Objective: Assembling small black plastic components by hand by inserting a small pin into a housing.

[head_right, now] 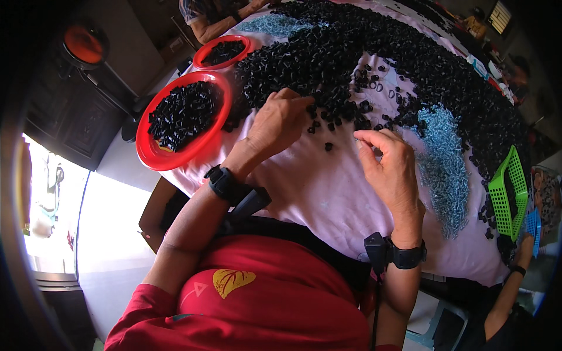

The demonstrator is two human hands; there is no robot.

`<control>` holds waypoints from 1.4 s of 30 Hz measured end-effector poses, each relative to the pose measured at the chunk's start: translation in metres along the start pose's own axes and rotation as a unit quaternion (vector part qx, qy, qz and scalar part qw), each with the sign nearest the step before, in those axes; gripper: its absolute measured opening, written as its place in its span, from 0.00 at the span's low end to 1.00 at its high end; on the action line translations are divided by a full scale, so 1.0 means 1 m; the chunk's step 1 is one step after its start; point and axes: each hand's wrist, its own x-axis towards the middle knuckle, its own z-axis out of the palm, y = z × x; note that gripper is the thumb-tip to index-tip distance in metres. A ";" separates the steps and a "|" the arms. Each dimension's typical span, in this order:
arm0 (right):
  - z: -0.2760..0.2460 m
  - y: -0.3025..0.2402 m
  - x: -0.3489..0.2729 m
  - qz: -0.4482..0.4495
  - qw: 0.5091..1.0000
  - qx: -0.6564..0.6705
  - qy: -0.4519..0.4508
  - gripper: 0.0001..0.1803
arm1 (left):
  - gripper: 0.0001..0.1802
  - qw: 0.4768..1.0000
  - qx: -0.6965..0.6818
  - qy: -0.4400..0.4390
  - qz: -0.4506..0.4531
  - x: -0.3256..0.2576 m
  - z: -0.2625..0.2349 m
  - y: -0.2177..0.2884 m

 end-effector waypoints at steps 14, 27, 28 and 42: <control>0.000 -0.001 0.000 0.004 1.000 0.006 -0.019 0.09 | 0.10 0.997 0.008 -0.078 0.025 -0.005 -0.006 0.003; 0.006 -0.001 -0.001 0.031 0.998 0.055 0.018 0.10 | 0.09 0.977 -0.174 -0.114 -0.035 0.000 -0.018 0.021; 0.005 -0.002 -0.001 0.028 0.997 0.066 0.026 0.09 | 0.09 0.963 -0.221 -0.145 -0.051 0.000 -0.020 0.023; 0.011 -0.013 0.001 -0.083 0.994 0.061 0.043 0.07 | 0.11 0.818 -0.504 -0.231 -0.154 -0.014 -0.011 0.032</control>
